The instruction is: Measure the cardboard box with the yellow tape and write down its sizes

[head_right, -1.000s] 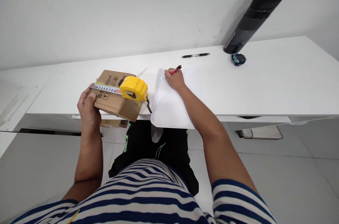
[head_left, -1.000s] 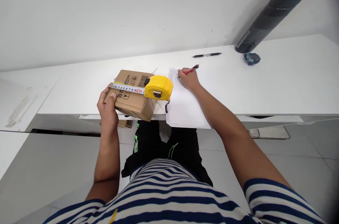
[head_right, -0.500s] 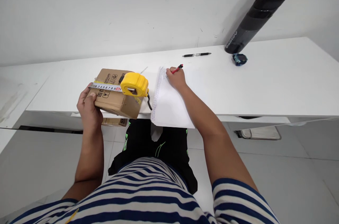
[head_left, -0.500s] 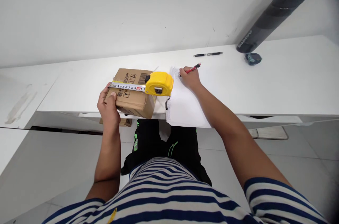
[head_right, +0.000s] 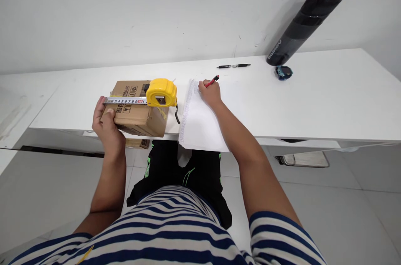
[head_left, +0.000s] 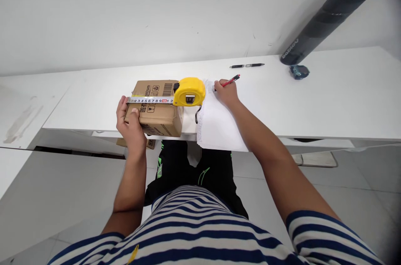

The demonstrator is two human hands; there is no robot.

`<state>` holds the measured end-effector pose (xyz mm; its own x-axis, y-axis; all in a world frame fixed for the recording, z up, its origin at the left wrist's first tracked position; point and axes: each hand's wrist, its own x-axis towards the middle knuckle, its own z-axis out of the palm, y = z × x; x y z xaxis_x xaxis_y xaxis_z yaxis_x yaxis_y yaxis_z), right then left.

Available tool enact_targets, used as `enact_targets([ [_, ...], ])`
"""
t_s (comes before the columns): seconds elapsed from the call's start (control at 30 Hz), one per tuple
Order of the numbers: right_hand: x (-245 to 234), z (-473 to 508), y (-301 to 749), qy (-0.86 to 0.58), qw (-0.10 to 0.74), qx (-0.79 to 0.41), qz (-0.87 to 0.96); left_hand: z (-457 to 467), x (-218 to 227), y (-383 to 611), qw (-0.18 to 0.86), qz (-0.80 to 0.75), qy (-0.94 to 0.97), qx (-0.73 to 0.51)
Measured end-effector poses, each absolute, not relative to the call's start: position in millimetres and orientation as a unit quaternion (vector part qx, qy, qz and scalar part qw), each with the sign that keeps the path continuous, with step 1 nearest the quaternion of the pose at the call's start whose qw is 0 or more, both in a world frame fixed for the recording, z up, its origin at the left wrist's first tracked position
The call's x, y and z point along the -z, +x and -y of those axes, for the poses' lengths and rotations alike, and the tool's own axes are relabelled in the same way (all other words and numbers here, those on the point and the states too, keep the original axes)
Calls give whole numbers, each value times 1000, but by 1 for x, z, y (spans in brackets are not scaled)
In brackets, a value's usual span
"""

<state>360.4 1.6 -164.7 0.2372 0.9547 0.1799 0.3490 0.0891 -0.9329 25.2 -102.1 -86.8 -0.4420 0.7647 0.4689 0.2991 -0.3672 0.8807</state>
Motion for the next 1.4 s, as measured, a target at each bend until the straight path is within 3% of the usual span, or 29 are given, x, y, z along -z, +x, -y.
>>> enact_targets([
  [0.4, 162, -1, 359, -645, 521, -255, 499, 104, 82, 30, 205, -545, 469, -664],
  [0.67, 162, 0, 360, -659, 480, -241, 526, 104, 82, 31, 215, -538, 455, -676],
  [0.87, 155, 6, 353, -681, 421, -150, 580, 105, 84, 27, 201, -547, 475, -659],
  [1.03, 141, 15, 349, -672, 306, -102, 666, 111, 80, 29, 213, -537, 473, -665],
  [1.13, 123, 32, 350, -627, 316, -152, 696, 113, 79, 29, 220, -537, 473, -664],
  [1.3, 81, 86, 338, -379, 400, -405, 730, 115, 81, 30, 218, -520, 484, -669],
  [1.4, 62, 110, 316, -370, 451, -389, 713, 115, 82, 30, 231, -513, 482, -672],
])
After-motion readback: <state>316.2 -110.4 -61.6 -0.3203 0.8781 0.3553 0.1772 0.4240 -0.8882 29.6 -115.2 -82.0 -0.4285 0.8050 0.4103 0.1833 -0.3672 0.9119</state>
